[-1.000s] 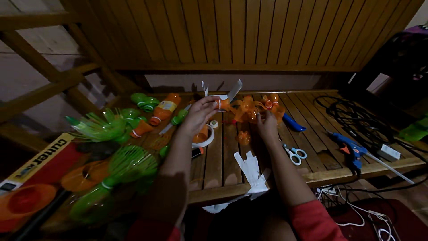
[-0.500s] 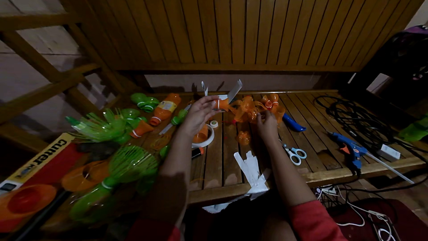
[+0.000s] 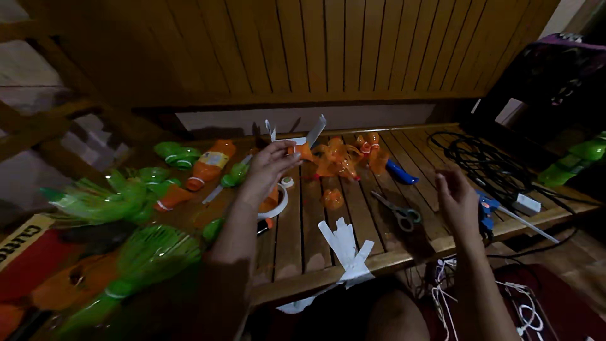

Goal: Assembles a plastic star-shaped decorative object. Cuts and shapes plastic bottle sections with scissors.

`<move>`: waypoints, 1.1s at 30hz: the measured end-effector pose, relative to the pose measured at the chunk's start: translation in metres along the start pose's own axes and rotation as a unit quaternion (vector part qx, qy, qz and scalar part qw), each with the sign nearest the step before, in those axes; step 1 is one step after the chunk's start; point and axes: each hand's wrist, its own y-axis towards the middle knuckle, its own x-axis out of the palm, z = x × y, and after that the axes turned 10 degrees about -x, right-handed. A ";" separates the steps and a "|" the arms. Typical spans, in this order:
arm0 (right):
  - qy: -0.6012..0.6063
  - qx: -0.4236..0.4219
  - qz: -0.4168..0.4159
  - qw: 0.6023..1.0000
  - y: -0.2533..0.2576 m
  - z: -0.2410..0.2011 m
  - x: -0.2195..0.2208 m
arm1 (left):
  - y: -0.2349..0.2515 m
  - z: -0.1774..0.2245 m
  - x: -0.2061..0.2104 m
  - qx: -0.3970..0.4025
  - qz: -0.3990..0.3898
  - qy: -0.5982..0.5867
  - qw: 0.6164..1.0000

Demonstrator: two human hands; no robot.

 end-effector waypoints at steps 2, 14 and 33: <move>-0.021 0.000 -0.129 0.991 -0.010 0.008 -0.006 | -0.002 0.001 0.009 0.010 -0.012 0.013 1.000; -0.118 0.078 -0.308 0.941 -0.026 -0.024 0.026 | -0.108 -0.002 0.057 0.209 -0.090 -0.031 0.973; 0.419 0.008 -0.141 0.897 -0.097 -0.060 0.021 | -0.179 -0.021 0.072 0.273 0.002 -0.055 0.960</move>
